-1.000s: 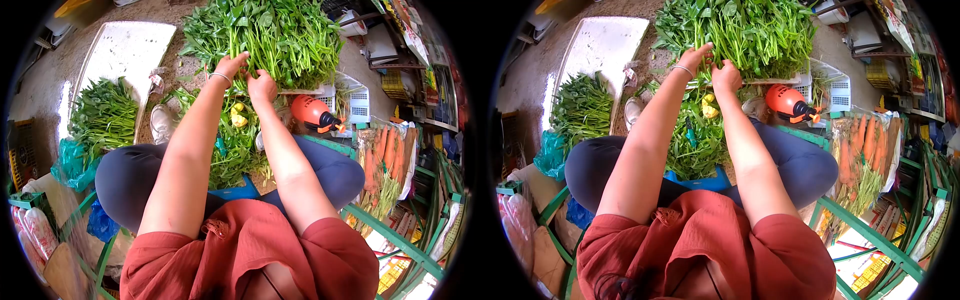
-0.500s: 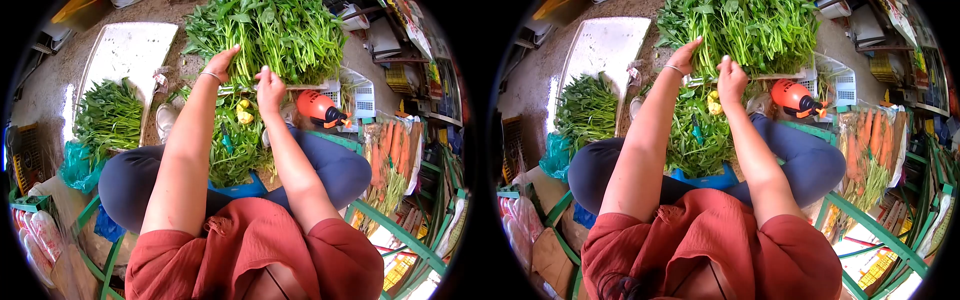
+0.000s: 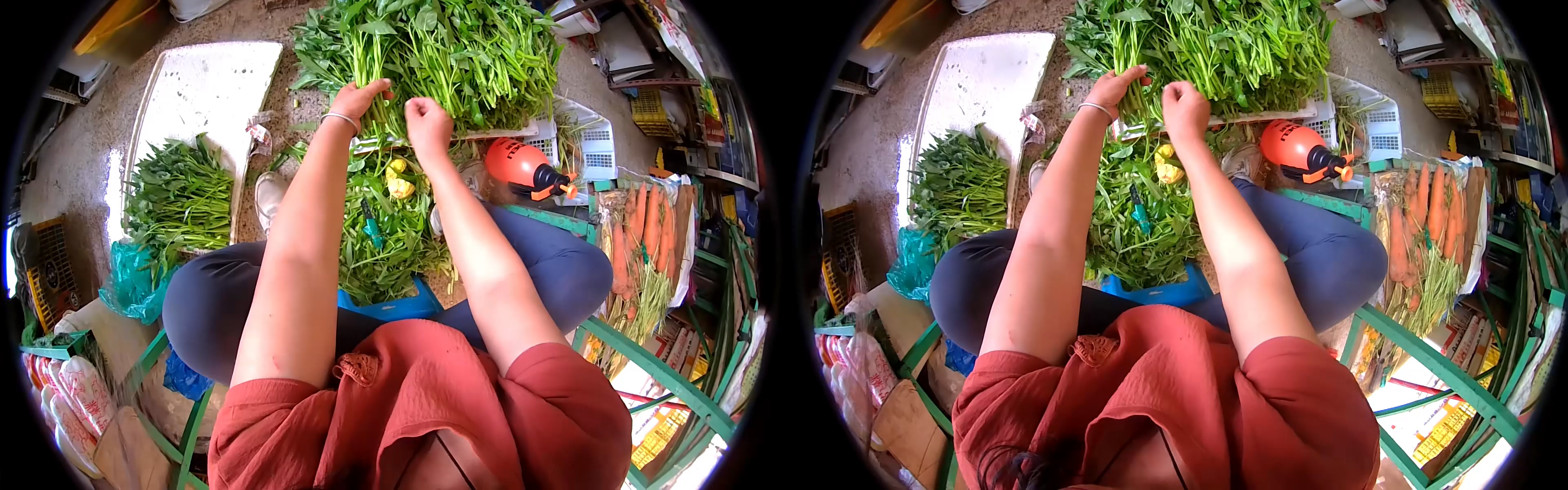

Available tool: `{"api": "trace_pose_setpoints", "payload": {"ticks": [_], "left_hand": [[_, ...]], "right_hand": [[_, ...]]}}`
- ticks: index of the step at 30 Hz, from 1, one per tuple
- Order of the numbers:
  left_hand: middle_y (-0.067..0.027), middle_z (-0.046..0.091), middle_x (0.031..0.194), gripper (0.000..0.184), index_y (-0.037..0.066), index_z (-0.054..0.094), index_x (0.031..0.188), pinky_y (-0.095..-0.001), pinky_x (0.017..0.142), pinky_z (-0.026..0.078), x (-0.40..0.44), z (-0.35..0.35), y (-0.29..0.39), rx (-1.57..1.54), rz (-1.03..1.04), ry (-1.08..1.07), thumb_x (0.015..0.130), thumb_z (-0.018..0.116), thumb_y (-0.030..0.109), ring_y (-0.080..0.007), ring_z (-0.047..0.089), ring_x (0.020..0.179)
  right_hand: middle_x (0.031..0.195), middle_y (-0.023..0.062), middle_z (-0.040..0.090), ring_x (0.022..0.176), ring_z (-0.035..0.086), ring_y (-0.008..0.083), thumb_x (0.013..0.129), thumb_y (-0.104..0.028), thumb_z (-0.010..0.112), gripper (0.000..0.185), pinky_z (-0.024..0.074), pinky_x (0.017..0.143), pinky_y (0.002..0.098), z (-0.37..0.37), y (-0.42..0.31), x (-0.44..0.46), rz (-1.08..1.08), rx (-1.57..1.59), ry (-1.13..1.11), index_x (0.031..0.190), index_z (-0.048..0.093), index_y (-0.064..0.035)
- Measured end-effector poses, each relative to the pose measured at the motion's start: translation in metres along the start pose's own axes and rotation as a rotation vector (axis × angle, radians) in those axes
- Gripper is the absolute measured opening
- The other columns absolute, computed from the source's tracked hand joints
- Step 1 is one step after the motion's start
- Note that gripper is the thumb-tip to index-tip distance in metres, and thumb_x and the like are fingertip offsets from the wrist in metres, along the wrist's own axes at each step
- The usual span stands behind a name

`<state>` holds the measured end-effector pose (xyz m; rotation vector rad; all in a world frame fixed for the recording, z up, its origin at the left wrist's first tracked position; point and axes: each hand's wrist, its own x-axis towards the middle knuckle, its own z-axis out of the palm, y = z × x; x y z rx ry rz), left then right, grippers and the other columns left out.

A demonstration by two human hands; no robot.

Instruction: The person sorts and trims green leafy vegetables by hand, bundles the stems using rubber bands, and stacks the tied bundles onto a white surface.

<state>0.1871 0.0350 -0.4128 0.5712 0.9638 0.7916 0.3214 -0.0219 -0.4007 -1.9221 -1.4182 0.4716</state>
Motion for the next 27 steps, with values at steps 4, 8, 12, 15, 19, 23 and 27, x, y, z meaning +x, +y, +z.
{"api": "trace_pose_setpoints", "payload": {"ticks": [4,8,12,15,19,23,27], "left_hand": [[-0.0066,0.059,0.072,0.022,0.001,0.054,0.091,-0.0324,0.053,0.052,0.004,0.005,-0.003,-0.101,-0.013,0.035,0.079,0.059,0.018,-0.0162,0.056,0.056],[-0.0070,0.056,0.069,0.023,0.000,0.055,0.086,-0.0333,0.054,0.052,0.002,0.011,-0.001,-0.141,-0.046,0.070,0.077,0.063,0.019,-0.0188,0.057,0.057],[-0.0068,0.057,0.070,0.021,0.004,0.058,0.081,-0.0317,0.055,0.051,0.005,0.006,-0.007,-0.098,-0.097,0.036,0.077,0.065,0.023,-0.0180,0.056,0.057],[-0.0063,0.058,0.073,0.022,0.005,0.058,0.082,-0.0303,0.055,0.050,0.006,0.009,-0.010,-0.233,-0.089,-0.038,0.076,0.066,0.025,-0.0169,0.055,0.057],[-0.0056,0.060,0.076,0.021,0.004,0.059,0.084,-0.0295,0.061,0.050,0.007,0.003,-0.012,-0.229,-0.148,-0.025,0.078,0.064,0.023,-0.0166,0.057,0.065],[-0.0070,0.061,0.078,0.019,0.004,0.058,0.088,-0.0324,0.061,0.051,0.000,0.000,-0.010,-0.264,-0.102,-0.107,0.079,0.062,0.020,-0.0187,0.060,0.066],[-0.0081,0.062,0.081,0.022,0.003,0.058,0.090,-0.0313,0.063,0.052,0.006,-0.002,-0.015,-0.276,-0.115,-0.115,0.079,0.062,0.022,-0.0192,0.061,0.070]], "right_hand": [[0.087,0.0100,0.059,0.077,0.059,0.0283,0.072,-0.025,0.064,0.025,0.0465,0.066,0.0379,0.001,-0.002,0.025,-0.052,-0.378,0.103,0.092,0.059,-0.0105],[0.084,0.0092,0.059,0.075,0.058,0.0292,0.071,-0.025,0.065,0.018,0.0470,0.064,0.0389,-0.002,-0.006,0.029,0.040,-0.441,0.060,0.084,0.060,-0.0142],[0.078,0.0081,0.062,0.071,0.060,0.0263,0.070,-0.024,0.066,0.017,0.0472,0.062,0.0381,-0.002,-0.008,0.024,0.120,-0.307,0.084,0.081,0.062,-0.0112],[0.071,0.0075,0.063,0.061,0.060,0.0196,0.071,-0.015,0.064,0.014,0.0474,0.055,0.0312,0.006,-0.006,0.020,0.084,0.170,0.017,0.078,0.061,-0.0044],[0.071,0.0036,0.058,0.054,0.054,0.0080,0.078,-0.011,0.060,0.018,0.0392,0.041,0.0186,0.002,-0.016,0.010,0.215,0.609,-0.217,0.092,0.057,-0.0012],[0.071,0.0042,0.054,0.049,0.052,0.0091,0.084,-0.019,0.053,0.026,0.0352,0.035,0.0203,-0.003,-0.013,0.013,0.453,0.682,-0.065,0.101,0.052,-0.0001],[0.065,-0.0018,0.051,0.047,0.041,0.0044,0.086,-0.031,0.051,0.029,0.0278,0.036,0.0173,0.000,-0.027,0.027,0.446,0.594,-0.293,0.105,0.054,-0.0083]]}}
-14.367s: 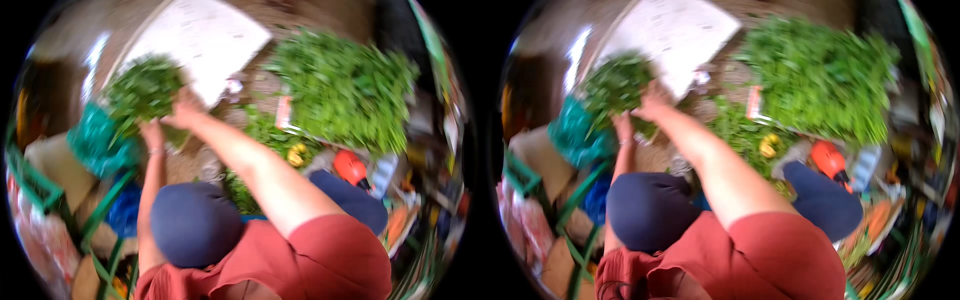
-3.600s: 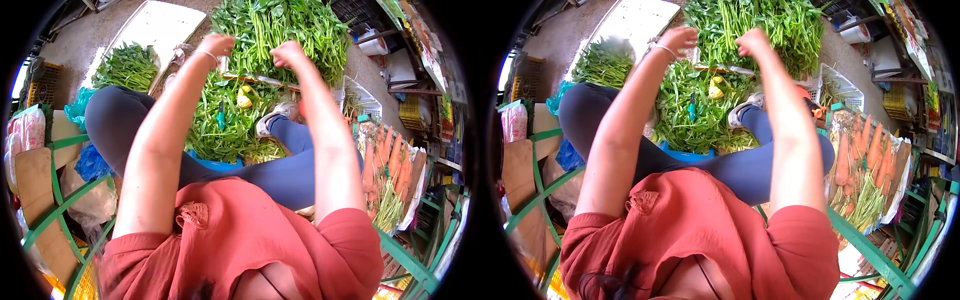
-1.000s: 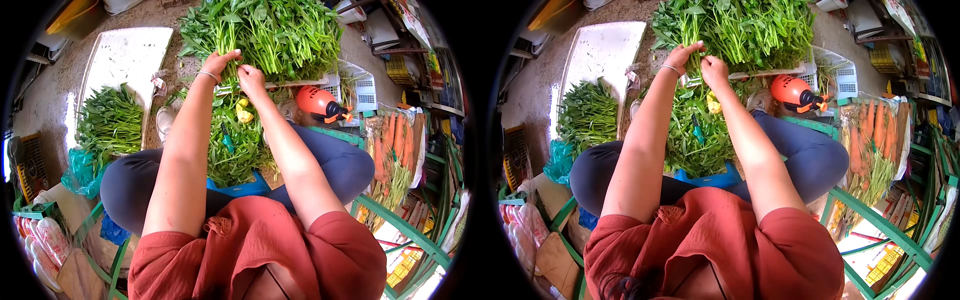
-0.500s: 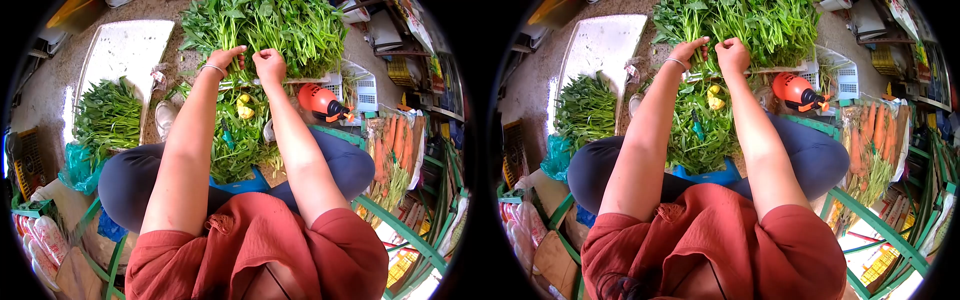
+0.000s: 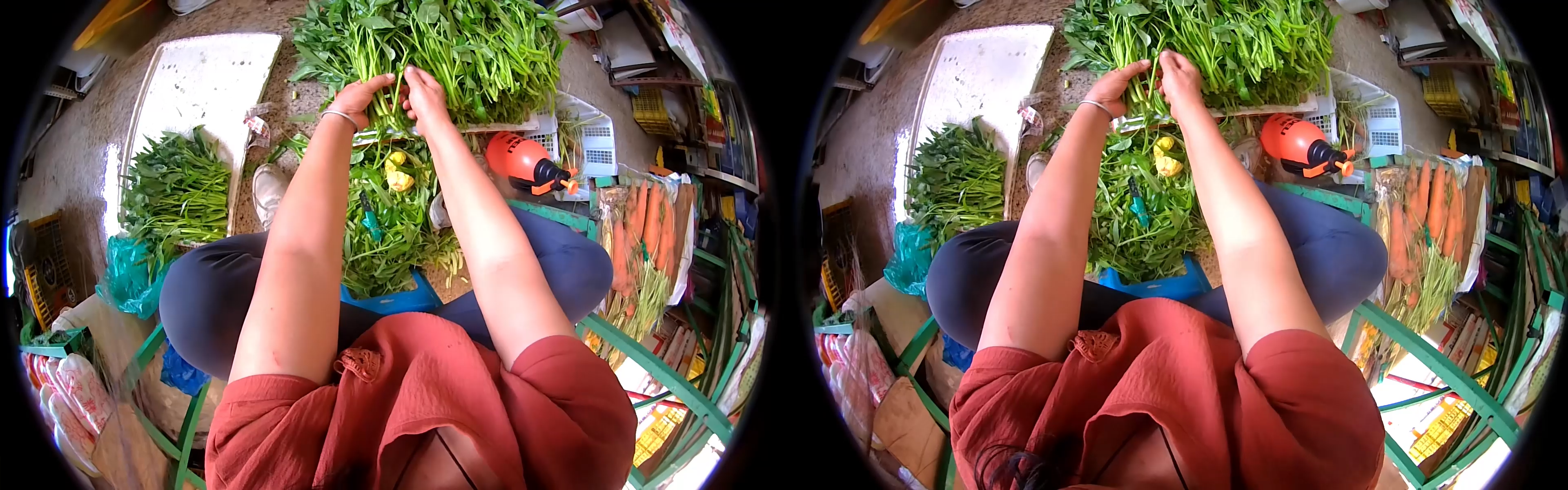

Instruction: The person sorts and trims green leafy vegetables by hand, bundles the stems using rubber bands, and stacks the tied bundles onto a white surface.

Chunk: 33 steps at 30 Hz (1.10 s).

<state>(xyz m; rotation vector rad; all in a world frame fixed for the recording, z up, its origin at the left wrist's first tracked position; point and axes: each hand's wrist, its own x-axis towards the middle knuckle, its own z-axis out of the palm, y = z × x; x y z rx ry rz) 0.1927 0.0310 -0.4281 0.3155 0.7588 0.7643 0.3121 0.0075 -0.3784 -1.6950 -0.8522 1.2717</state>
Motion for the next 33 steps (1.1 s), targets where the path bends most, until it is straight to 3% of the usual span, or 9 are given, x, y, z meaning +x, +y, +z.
{"api": "trace_pose_setpoints", "payload": {"ticks": [8,13,16,18,20,21,24,27,33], "left_hand": [[-0.0110,0.063,0.082,0.013,0.000,0.059,0.085,-0.0327,0.061,0.053,-0.001,0.006,0.006,0.151,0.048,-0.071,0.074,0.064,0.006,-0.0185,0.062,0.071],[-0.0119,0.063,0.086,0.012,-0.003,0.057,0.086,-0.0361,0.065,0.053,-0.002,0.004,0.001,0.146,0.004,0.031,0.075,0.059,0.002,-0.0220,0.062,0.075],[-0.0117,0.063,0.087,0.013,-0.003,0.056,0.087,-0.0382,0.068,0.053,0.000,0.000,0.004,0.026,-0.042,0.037,0.076,0.058,0.002,-0.0233,0.062,0.081],[-0.0123,0.063,0.088,0.014,-0.003,0.055,0.089,-0.0388,0.070,0.053,0.000,0.001,0.005,0.026,-0.032,0.042,0.078,0.057,0.005,-0.0244,0.062,0.086],[-0.0117,0.062,0.085,0.016,-0.002,0.054,0.091,-0.0388,0.069,0.053,-0.002,0.004,0.003,0.017,-0.026,0.051,0.080,0.056,0.008,-0.0231,0.062,0.079],[-0.0117,0.062,0.085,0.016,-0.002,0.054,0.091,-0.0388,0.069,0.053,-0.002,0.006,0.003,0.017,-0.025,0.050,0.080,0.056,0.008,-0.0231,0.062,0.079],[-0.0088,0.060,0.078,0.016,-0.001,0.054,0.091,-0.0346,0.063,0.052,-0.004,0.008,0.001,-0.001,-0.027,0.041,0.082,0.055,0.012,-0.0198,0.059,0.066],[-0.0033,0.056,0.070,0.012,0.003,0.054,0.086,-0.0239,0.049,0.045,-0.006,0.009,0.005,-0.093,-0.029,-0.029,0.083,0.056,0.014,-0.0121,0.050,0.053],[-0.0044,0.061,0.079,0.011,0.005,0.053,0.089,-0.0216,0.048,0.044,-0.010,0.007,0.008,-0.104,-0.007,-0.042,0.083,0.053,0.015,-0.0113,0.054,0.059]], "right_hand": [[0.067,-0.0037,0.053,0.051,0.041,0.0042,0.081,-0.025,0.060,0.020,0.0317,0.045,0.0169,-0.017,0.021,-0.004,-0.079,0.058,-0.041,0.092,0.058,-0.0083],[0.069,0.0089,0.063,0.061,0.058,0.0172,0.075,-0.019,0.061,0.019,0.0457,0.061,0.0315,-0.040,0.063,-0.029,-0.154,-0.511,-0.074,0.081,0.062,-0.0013],[0.072,0.0057,0.062,0.064,0.057,0.0160,0.070,-0.019,0.065,0.020,0.0446,0.064,0.0283,-0.060,0.056,-0.037,0.102,-1.029,-0.274,0.081,0.064,-0.0029],[0.079,0.0080,0.064,0.070,0.060,0.0177,0.067,-0.024,0.068,0.029,0.0461,0.068,0.0302,-0.068,0.064,-0.033,0.007,-1.123,-0.262,0.091,0.065,-0.0085],[0.092,0.0131,0.063,0.085,0.060,0.0267,0.073,-0.023,0.062,0.028,0.0458,0.077,0.0345,-0.064,0.054,-0.038,-0.171,-0.972,-0.058,0.099,0.063,-0.0115],[0.092,0.0137,0.062,0.083,0.060,0.0284,0.076,-0.022,0.060,0.027,0.0464,0.074,0.0372,-0.057,0.037,-0.038,-0.135,-0.895,0.036,0.101,0.061,-0.0128],[0.089,0.0123,0.061,0.076,0.060,0.0292,0.076,-0.022,0.059,0.027,0.0473,0.066,0.0393,-0.049,0.033,-0.017,-0.547,-1.060,0.288,0.102,0.059,-0.0148],[0.091,0.0116,0.059,0.074,0.061,0.0295,0.076,-0.025,0.060,0.028,0.0480,0.064,0.0390,-0.040,0.026,-0.005,-0.476,-1.211,0.384,0.102,0.057,-0.0140],[0.089,0.0104,0.057,0.077,0.060,0.0281,0.073,-0.033,0.064,0.035,0.0488,0.061,0.0382,-0.030,0.028,0.006,-0.354,-1.299,0.489,0.102,0.052,-0.0159]]}}
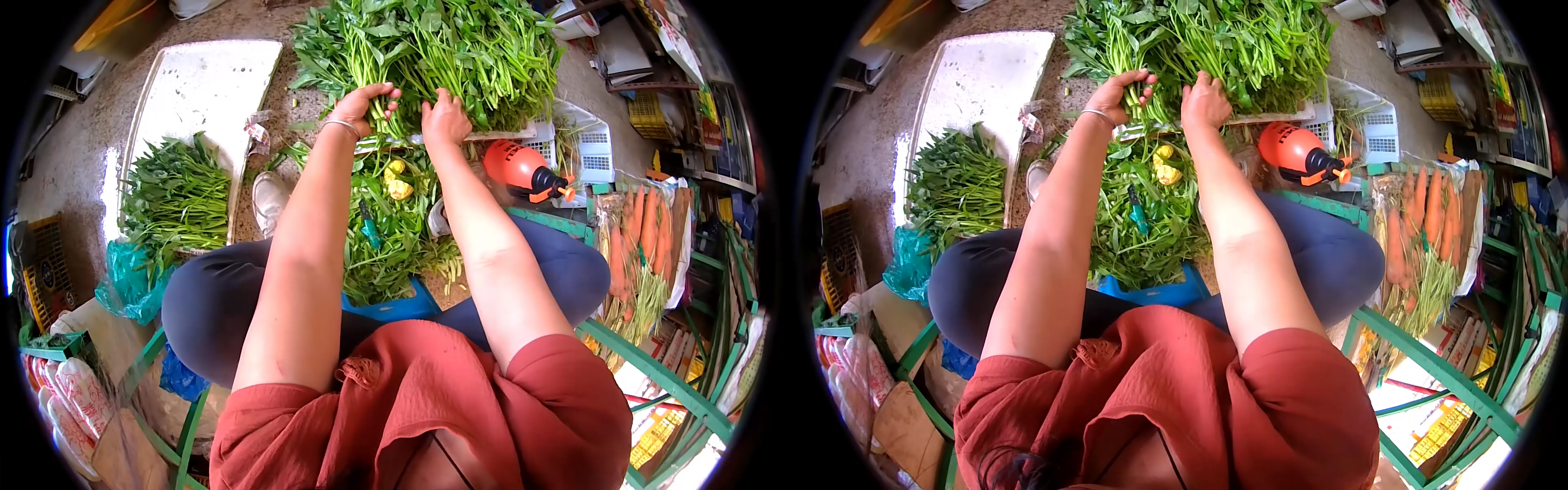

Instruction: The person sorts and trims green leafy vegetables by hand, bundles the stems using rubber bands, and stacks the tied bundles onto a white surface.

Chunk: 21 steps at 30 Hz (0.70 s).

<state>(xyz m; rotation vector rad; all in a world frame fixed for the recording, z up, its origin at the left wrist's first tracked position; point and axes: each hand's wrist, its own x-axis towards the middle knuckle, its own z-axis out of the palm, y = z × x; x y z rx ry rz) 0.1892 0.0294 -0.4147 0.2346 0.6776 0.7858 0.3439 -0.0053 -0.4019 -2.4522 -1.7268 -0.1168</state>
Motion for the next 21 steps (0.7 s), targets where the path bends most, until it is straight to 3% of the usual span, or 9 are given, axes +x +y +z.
{"api": "trace_pose_setpoints", "payload": {"ticks": [2,7,10,11,13,14,17,19,21], "left_hand": [[-0.0098,0.062,0.092,0.014,0.003,0.052,0.094,-0.0238,0.051,0.046,-0.003,0.004,-0.001,-0.004,-0.007,-0.001,0.084,0.052,0.013,-0.0163,0.059,0.069],[-0.0119,0.062,0.094,0.016,0.001,0.052,0.096,-0.0276,0.057,0.047,0.002,0.002,-0.007,0.045,-0.030,0.020,0.084,0.050,0.012,-0.0208,0.059,0.076],[-0.0098,0.062,0.090,0.019,0.001,0.056,0.096,-0.0312,0.065,0.048,0.006,0.002,-0.012,0.040,-0.005,0.022,0.084,0.052,0.016,-0.0199,0.059,0.077],[-0.0098,0.062,0.090,0.019,0.001,0.056,0.096,-0.0312,0.065,0.048,0.007,0.001,-0.014,0.041,-0.006,0.020,0.084,0.052,0.016,-0.0199,0.059,0.077],[-0.0098,0.063,0.088,0.020,-0.001,0.059,0.092,-0.0302,0.060,0.049,0.005,-0.001,-0.013,0.016,-0.013,-0.033,0.079,0.060,0.015,-0.0199,0.060,0.072],[-0.0073,0.062,0.091,0.018,0.003,0.060,0.094,-0.0302,0.064,0.047,0.003,-0.003,-0.012,0.069,-0.037,-0.035,0.084,0.052,0.016,-0.0168,0.058,0.076],[-0.0072,0.063,0.091,0.018,0.004,0.059,0.096,-0.0275,0.062,0.045,-0.005,-0.003,-0.007,0.190,0.011,0.054,0.084,0.051,0.015,-0.0160,0.059,0.079],[-0.0070,0.062,0.093,0.018,0.004,0.058,0.098,-0.0253,0.059,0.043,-0.002,-0.007,-0.007,0.191,0.011,0.027,0.084,0.050,0.014,-0.0163,0.060,0.083],[-0.0068,0.063,0.090,0.017,0.002,0.058,0.093,-0.0271,0.052,0.043,0.000,-0.007,-0.008,0.105,0.008,0.034,0.081,0.058,0.015,-0.0201,0.063,0.076]], "right_hand": [[0.085,0.0079,0.056,0.079,0.059,0.0265,0.071,-0.032,0.065,0.033,0.0484,0.060,0.0385,0.004,0.002,-0.002,-0.008,0.029,0.064,0.098,0.055,-0.0161],[0.081,0.0075,0.058,0.071,0.059,0.0260,0.069,-0.023,0.063,0.014,0.0466,0.058,0.0389,-0.016,-0.010,-0.003,-0.042,0.146,0.175,0.078,0.062,-0.0129],[0.072,0.0093,0.061,0.062,0.059,0.0237,0.068,-0.022,0.065,0.018,0.0460,0.056,0.0354,-0.018,-0.024,-0.015,-0.005,0.498,-0.066,0.077,0.060,-0.0073],[0.070,0.0091,0.062,0.061,0.059,0.0238,0.069,-0.021,0.065,0.017,0.0459,0.056,0.0350,-0.017,-0.025,-0.024,-0.091,0.529,0.022,0.078,0.060,-0.0064],[0.072,0.0089,0.062,0.060,0.059,0.0241,0.072,-0.020,0.064,0.015,0.0462,0.055,0.0355,-0.013,-0.028,-0.032,-0.204,0.707,-0.009,0.078,0.062,-0.0061],[0.073,0.0087,0.063,0.061,0.059,0.0245,0.074,-0.018,0.062,0.013,0.0467,0.056,0.0349,-0.012,-0.025,-0.037,-0.233,0.741,-0.025,0.078,0.062,-0.0056],[0.075,0.0091,0.063,0.063,0.060,0.0257,0.076,-0.018,0.060,0.012,0.0470,0.058,0.0339,-0.027,-0.012,-0.040,-0.033,0.819,-0.126,0.079,0.063,-0.0061],[0.078,0.0081,0.063,0.065,0.059,0.0270,0.077,-0.019,0.058,0.012,0.0473,0.059,0.0358,-0.020,0.000,-0.027,-0.120,0.529,0.189,0.079,0.064,-0.0091],[0.081,0.0086,0.062,0.067,0.059,0.0272,0.077,-0.020,0.058,0.011,0.0473,0.060,0.0378,-0.015,0.002,-0.008,-0.201,0.439,0.282,0.079,0.064,-0.0106]]}}
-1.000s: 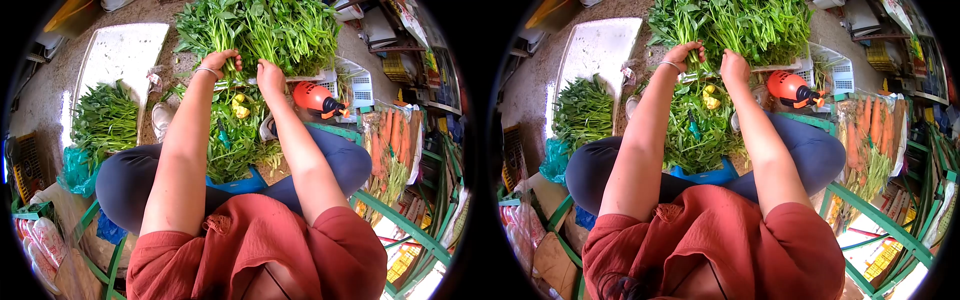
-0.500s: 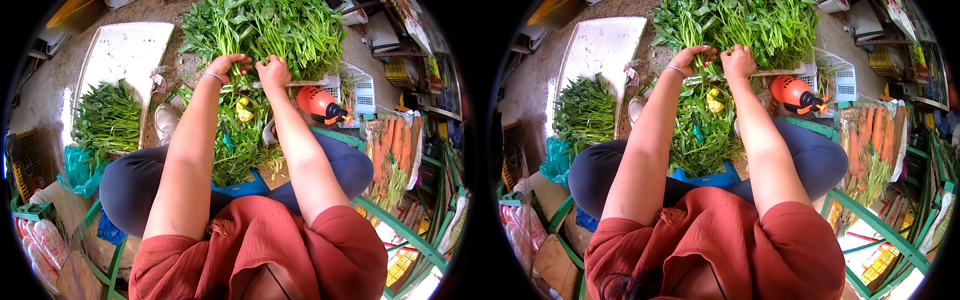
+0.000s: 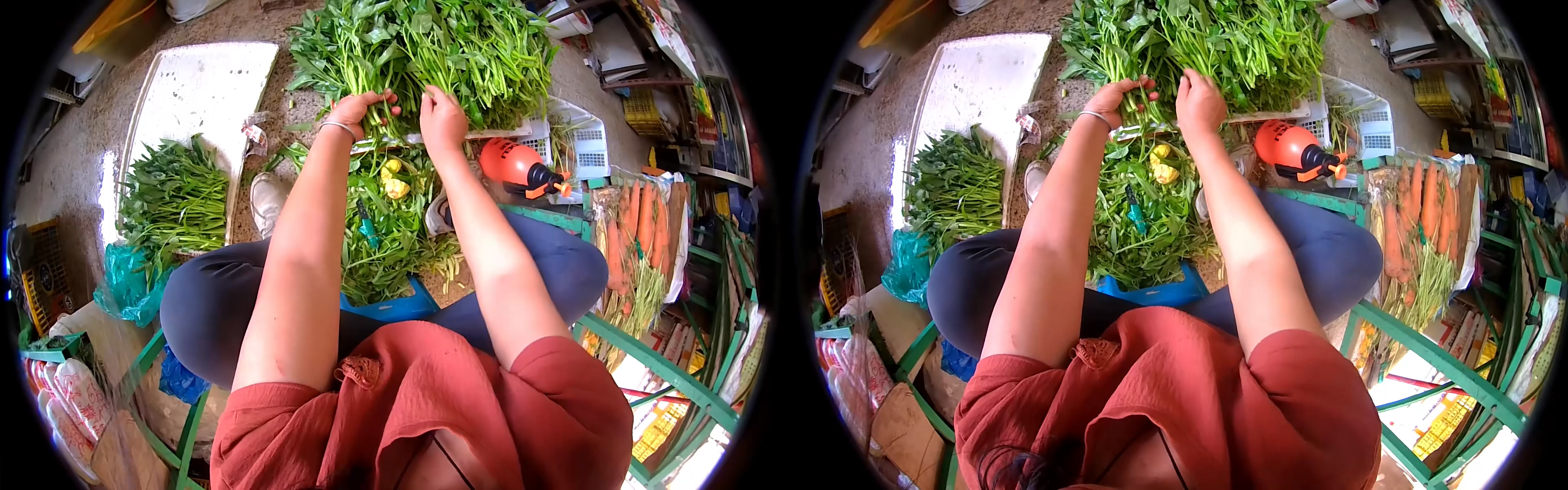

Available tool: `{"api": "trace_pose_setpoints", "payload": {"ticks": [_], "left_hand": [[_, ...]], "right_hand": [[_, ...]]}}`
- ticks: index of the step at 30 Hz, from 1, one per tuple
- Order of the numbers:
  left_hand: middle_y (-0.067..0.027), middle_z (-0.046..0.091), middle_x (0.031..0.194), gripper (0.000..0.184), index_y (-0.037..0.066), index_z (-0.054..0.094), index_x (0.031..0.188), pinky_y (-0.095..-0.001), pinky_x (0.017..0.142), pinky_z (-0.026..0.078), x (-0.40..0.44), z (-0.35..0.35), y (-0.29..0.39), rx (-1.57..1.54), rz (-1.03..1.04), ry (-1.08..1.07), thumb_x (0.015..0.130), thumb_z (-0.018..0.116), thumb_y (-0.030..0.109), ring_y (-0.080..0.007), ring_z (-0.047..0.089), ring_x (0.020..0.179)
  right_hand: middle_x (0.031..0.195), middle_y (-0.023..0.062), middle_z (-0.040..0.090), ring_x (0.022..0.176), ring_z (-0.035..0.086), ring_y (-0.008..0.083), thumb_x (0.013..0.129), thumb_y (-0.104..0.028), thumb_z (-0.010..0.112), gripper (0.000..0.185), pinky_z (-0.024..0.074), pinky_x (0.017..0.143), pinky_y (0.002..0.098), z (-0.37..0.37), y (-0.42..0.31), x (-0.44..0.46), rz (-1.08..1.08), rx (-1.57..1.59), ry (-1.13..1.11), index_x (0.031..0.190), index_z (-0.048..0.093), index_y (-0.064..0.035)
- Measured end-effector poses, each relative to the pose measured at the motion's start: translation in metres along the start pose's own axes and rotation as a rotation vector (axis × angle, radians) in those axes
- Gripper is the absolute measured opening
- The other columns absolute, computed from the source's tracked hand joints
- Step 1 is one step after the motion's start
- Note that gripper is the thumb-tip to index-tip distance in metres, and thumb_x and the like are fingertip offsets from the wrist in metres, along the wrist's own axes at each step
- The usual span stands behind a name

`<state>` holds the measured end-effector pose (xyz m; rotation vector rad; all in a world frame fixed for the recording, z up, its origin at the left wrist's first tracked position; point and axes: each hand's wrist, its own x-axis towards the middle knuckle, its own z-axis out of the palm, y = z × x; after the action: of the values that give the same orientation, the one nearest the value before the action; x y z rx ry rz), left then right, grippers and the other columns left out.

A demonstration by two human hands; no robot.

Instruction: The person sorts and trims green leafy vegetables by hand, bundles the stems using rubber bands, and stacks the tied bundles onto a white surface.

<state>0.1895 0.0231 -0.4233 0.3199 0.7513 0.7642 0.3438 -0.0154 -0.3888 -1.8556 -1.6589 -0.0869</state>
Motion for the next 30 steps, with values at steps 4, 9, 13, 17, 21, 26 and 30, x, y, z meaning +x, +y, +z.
{"api": "trace_pose_setpoints", "payload": {"ticks": [4,9,13,17,21,26,30], "left_hand": [[-0.0027,0.060,0.077,0.011,0.007,0.055,0.088,-0.0269,0.050,0.041,-0.001,0.006,0.003,-0.024,-0.020,-0.049,0.082,0.057,0.016,-0.0183,0.061,0.071],[-0.0005,0.057,0.072,0.012,0.010,0.054,0.088,-0.0256,0.049,0.040,-0.002,0.003,0.008,-0.120,-0.057,-0.098,0.081,0.059,0.018,-0.0177,0.060,0.067],[-0.0015,0.059,0.075,0.014,0.010,0.055,0.088,-0.0244,0.048,0.040,-0.005,0.006,0.000,-0.080,-0.040,-0.014,0.080,0.059,0.020,-0.0170,0.060,0.066],[-0.0032,0.062,0.086,0.011,0.008,0.058,0.091,-0.0238,0.055,0.040,-0.010,0.017,-0.001,-0.011,-0.010,-0.021,0.084,0.052,0.014,-0.0140,0.058,0.069],[-0.0035,0.062,0.083,0.008,0.007,0.059,0.086,-0.0250,0.054,0.041,-0.007,0.012,-0.002,0.012,-0.031,-0.047,0.081,0.057,0.013,-0.0134,0.058,0.068],[-0.0036,0.059,0.073,0.015,0.005,0.057,0.088,-0.0303,0.053,0.048,-0.007,0.004,0.000,-0.103,-0.071,-0.015,0.076,0.064,0.011,-0.0162,0.057,0.059],[-0.0018,0.056,0.068,0.016,0.008,0.056,0.083,-0.0305,0.052,0.047,-0.006,0.007,-0.001,-0.107,-0.083,0.009,0.074,0.067,0.016,-0.0153,0.055,0.056]], "right_hand": [[0.084,0.0088,0.060,0.070,0.059,0.0273,0.075,-0.022,0.060,0.012,0.0470,0.061,0.0386,0.011,0.002,0.032,0.058,-0.194,-0.028,0.082,0.064,-0.0129],[0.071,0.0069,0.064,0.060,0.060,0.0203,0.068,-0.021,0.067,0.015,0.0479,0.057,0.0314,-0.005,0.013,0.064,0.360,0.149,-0.259,0.078,0.066,-0.0094],[0.070,0.0039,0.063,0.055,0.054,0.0072,0.070,-0.014,0.069,0.017,0.0442,0.049,0.0198,-0.031,0.012,0.073,0.532,0.571,-0.448,0.081,0.064,-0.0029],[0.075,0.0072,0.064,0.057,0.056,0.0086,0.073,-0.011,0.066,0.018,0.0457,0.049,0.0191,-0.023,-0.014,0.052,0.472,0.575,-0.545,0.089,0.063,-0.0034],[0.079,0.0082,0.065,0.065,0.061,0.0135,0.078,-0.007,0.057,0.020,0.0473,0.052,0.0250,-0.009,-0.025,0.029,0.512,0.654,-0.530,0.098,0.062,-0.0035],[0.086,0.0148,0.062,0.076,0.061,0.0297,0.076,-0.021,0.059,0.019,0.0482,0.068,0.0405,0.008,0.007,0.018,0.250,-0.261,-0.318,0.090,0.062,-0.0082],[0.093,0.0131,0.059,0.080,0.060,0.0315,0.071,-0.024,0.063,0.019,0.0474,0.068,0.0417,0.008,0.009,0.022,0.248,-0.474,-0.418,0.084,0.060,-0.0099]]}}
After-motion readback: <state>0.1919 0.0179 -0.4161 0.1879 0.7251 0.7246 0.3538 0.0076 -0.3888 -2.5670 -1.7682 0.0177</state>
